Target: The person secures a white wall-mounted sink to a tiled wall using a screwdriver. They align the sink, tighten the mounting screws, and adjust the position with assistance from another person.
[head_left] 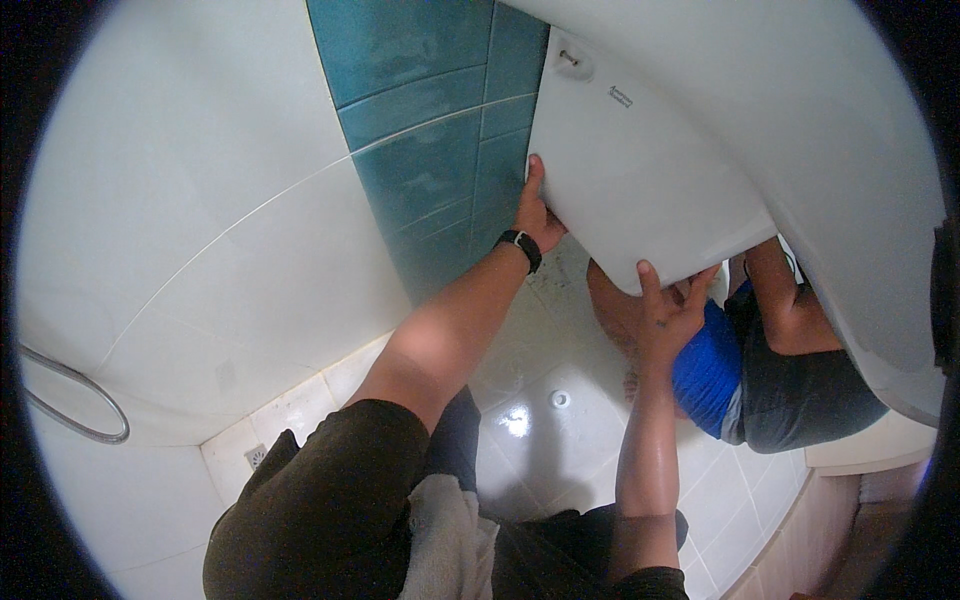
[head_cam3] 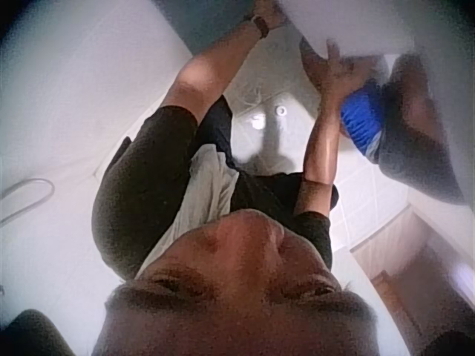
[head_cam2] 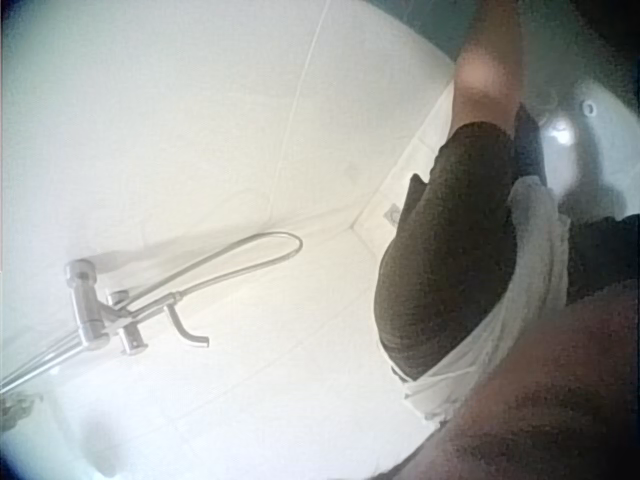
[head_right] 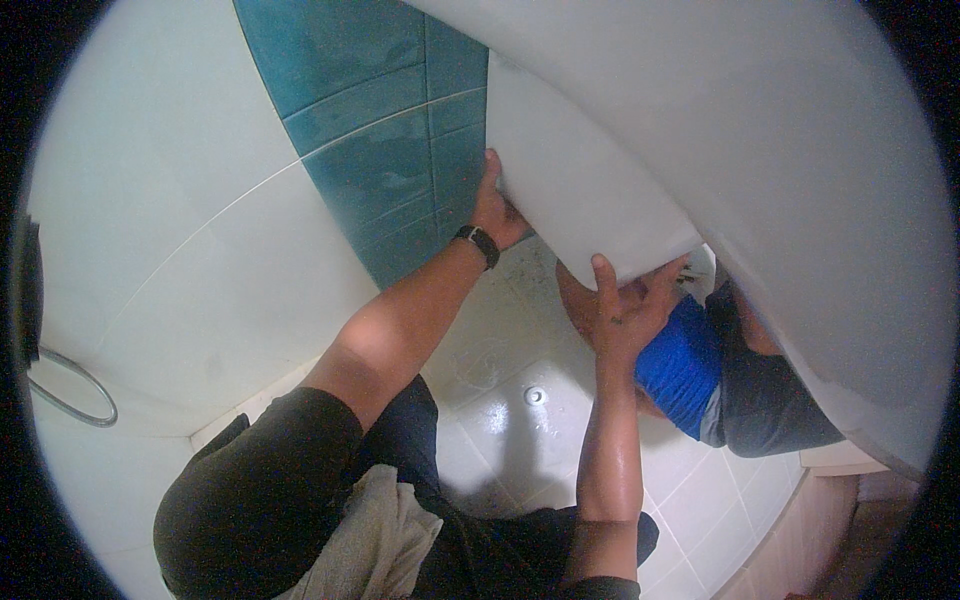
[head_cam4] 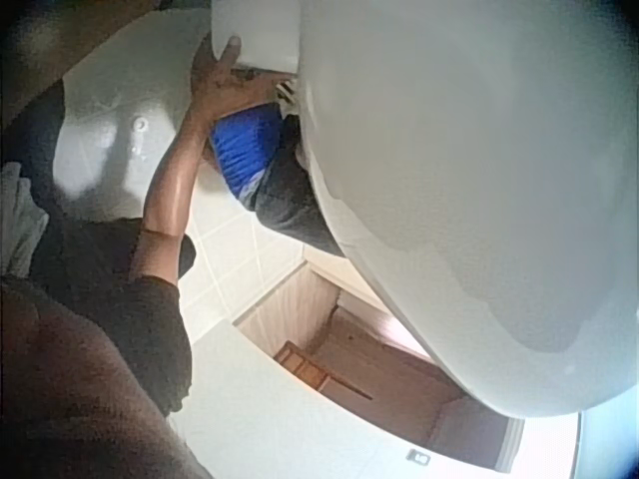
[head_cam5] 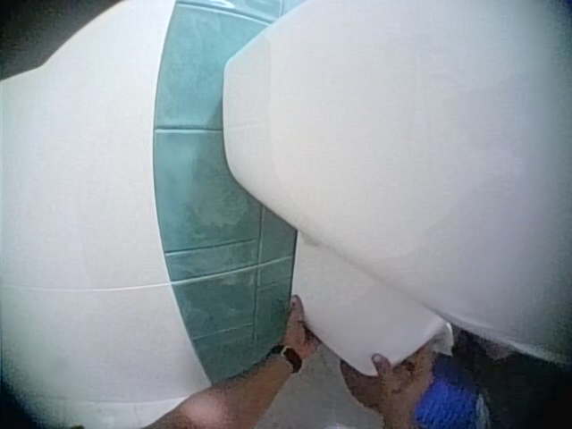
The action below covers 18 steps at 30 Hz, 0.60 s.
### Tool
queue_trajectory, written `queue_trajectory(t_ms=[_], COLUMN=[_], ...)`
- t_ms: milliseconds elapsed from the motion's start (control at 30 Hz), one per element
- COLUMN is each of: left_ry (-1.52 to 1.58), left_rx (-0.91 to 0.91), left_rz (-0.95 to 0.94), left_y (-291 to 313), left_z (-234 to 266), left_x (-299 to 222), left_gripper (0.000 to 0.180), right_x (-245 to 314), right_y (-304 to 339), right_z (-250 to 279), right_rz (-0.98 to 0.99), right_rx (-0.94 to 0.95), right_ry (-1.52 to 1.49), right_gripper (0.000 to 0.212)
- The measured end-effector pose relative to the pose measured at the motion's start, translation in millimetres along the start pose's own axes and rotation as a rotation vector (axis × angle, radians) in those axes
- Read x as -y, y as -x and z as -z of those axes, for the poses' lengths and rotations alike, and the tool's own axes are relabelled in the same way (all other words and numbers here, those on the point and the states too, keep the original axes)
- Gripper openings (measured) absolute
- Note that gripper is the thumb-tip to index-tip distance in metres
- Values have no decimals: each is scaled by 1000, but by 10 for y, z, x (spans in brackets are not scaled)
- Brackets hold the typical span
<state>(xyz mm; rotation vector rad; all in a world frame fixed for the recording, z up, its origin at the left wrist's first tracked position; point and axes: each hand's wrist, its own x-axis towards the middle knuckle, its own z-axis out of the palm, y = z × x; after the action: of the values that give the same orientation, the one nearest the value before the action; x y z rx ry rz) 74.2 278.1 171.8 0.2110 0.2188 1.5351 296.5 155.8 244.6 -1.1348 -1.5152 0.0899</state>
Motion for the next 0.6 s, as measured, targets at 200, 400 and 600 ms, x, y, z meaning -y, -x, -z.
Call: queue_trajectory(t_ms=[200,400,600], left_ry=[-8,-23,-28], left_rx=[-8,-13,-47], left_rz=[-1,4,3], left_y=[29,31,47], left_z=[-44,-23,-86], left_x=[31,32,31], left_gripper=[104,105,104], right_x=[23,122,-54], right_y=[19,38,55], right_z=[43,50,59], right_rz=[5,-97,-28], right_rx=[-9,2,-9], right_ry=[13,-101,-10], right_gripper=[108,107,109])
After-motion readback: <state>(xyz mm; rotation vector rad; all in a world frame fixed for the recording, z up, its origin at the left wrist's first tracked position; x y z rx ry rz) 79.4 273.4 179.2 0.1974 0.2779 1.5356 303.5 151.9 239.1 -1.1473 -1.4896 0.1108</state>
